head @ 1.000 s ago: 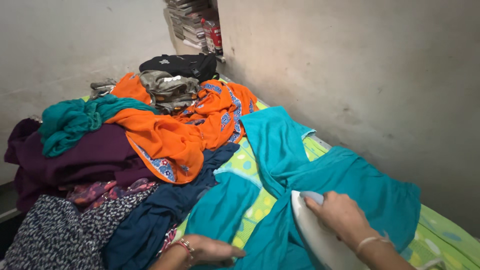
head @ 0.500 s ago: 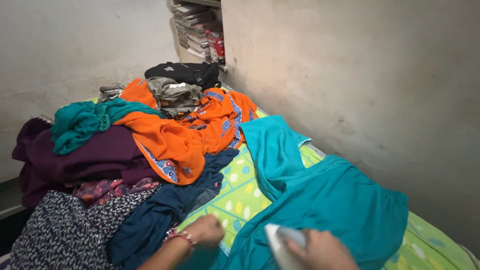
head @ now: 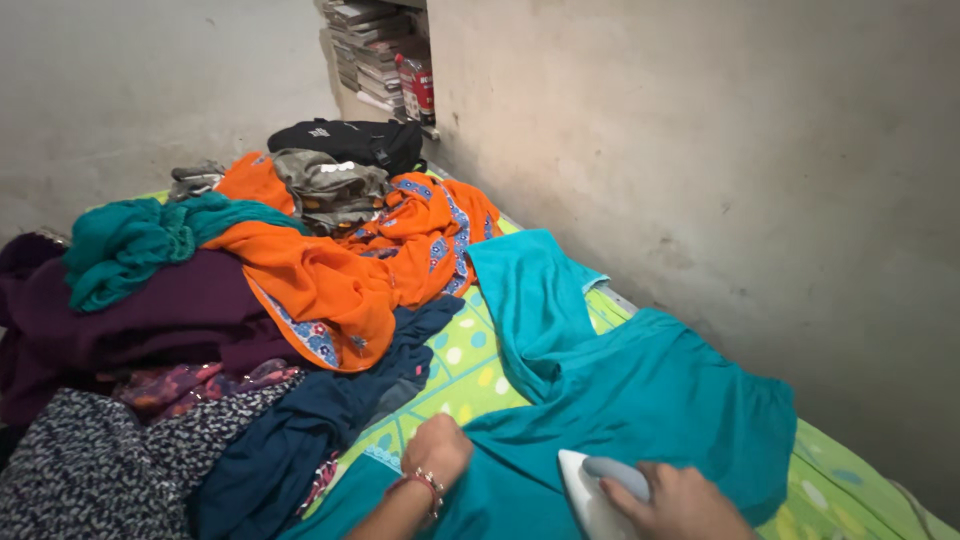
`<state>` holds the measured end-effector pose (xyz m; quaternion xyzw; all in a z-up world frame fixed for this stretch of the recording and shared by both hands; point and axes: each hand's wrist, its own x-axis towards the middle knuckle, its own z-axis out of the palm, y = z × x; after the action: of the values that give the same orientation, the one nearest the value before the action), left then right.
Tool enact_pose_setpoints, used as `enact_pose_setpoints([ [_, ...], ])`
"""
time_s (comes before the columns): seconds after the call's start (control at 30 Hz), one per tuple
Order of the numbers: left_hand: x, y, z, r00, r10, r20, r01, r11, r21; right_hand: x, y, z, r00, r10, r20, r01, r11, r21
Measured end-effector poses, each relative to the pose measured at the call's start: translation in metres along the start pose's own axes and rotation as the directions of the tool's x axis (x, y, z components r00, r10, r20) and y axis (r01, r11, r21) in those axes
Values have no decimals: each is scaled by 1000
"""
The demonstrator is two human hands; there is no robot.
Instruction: The person irons a teal garment on a bed using a white electric iron. They smooth the fabric with one hand while moving the iron back and forth with the other, adjusting the garment's position as needed.
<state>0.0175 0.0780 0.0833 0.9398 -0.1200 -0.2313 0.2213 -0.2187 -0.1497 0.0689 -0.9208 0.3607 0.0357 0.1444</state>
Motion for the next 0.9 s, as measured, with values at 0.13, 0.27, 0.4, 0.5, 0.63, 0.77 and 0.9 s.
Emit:
enact_pose_setpoints([
  [0.13,-18,9,-13,987,52,-152,-61,997,-53,7,6,-34,998,58,-1,-58,998,12],
  [0.27,-50,14,-20,691,632,-352,-619,768,164,1,-2,-52,932,336,138,-349,933,82],
  [0.4,-63,6,4,481,866,136,-876,469,112,-20,-4,-25,969,226,-99,-215,971,105],
  [0.5,-60,-1,62,320,822,470,-944,235,233,-21,9,-14,983,158,-90,-154,987,52],
  [0.63,-44,-25,143,217,822,527,-956,70,285,-28,24,-29,969,244,37,-242,968,-64],
  [0.77,-36,-35,178,385,799,462,-920,291,263,-47,23,-80,979,202,22,-202,979,-1],
  [0.9,-54,-15,171,476,726,496,-879,396,265,-52,4,-118,909,388,155,-411,894,176],
])
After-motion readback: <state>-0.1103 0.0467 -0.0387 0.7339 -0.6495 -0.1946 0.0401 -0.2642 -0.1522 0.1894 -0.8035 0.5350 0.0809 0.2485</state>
